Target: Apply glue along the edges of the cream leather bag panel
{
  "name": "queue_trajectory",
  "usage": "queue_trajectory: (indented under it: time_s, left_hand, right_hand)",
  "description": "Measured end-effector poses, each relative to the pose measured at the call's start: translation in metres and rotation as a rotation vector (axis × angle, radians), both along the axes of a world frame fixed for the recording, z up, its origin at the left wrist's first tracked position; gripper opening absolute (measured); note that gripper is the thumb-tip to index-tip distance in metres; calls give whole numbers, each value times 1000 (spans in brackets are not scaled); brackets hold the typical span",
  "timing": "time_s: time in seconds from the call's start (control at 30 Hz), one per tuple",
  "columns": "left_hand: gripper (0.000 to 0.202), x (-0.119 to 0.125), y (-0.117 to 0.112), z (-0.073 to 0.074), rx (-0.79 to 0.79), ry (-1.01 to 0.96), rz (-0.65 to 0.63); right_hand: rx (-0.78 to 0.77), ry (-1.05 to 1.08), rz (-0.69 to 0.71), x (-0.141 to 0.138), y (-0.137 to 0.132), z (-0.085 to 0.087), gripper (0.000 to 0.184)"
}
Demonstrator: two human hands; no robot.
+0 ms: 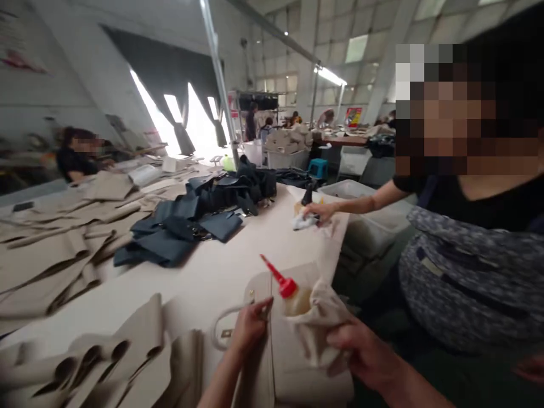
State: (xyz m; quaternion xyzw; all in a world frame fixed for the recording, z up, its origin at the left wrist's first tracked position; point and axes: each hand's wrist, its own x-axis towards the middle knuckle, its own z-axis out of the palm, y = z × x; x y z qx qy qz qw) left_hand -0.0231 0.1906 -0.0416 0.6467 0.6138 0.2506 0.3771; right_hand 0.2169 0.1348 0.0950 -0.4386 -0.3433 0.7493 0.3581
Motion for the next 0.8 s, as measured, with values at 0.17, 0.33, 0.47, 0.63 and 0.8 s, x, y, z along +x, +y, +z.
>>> queue_trajectory:
  time_s: [0.17, 0.33, 0.47, 0.63, 0.8]
  left_hand:
    - [59, 19, 50, 25, -29, -186, 11]
    - [52, 19, 78, 41, -142, -220, 91]
    - [47, 5, 81, 37, -217, -210, 233]
    - [45, -1, 82, 24, -234, -149, 354]
    - [49, 7, 90, 28, -255, -158, 321]
  right_hand:
    - [-166, 2, -248, 147, -20, -48, 29]
    - [-339, 110, -472, 201, -23, -67, 41]
    - [-375, 144, -457, 219, -12, -82, 51]
    - [-251, 156, -508, 232, 11, -117, 59]
    - [-444, 542, -707, 212, 41, -136, 35]
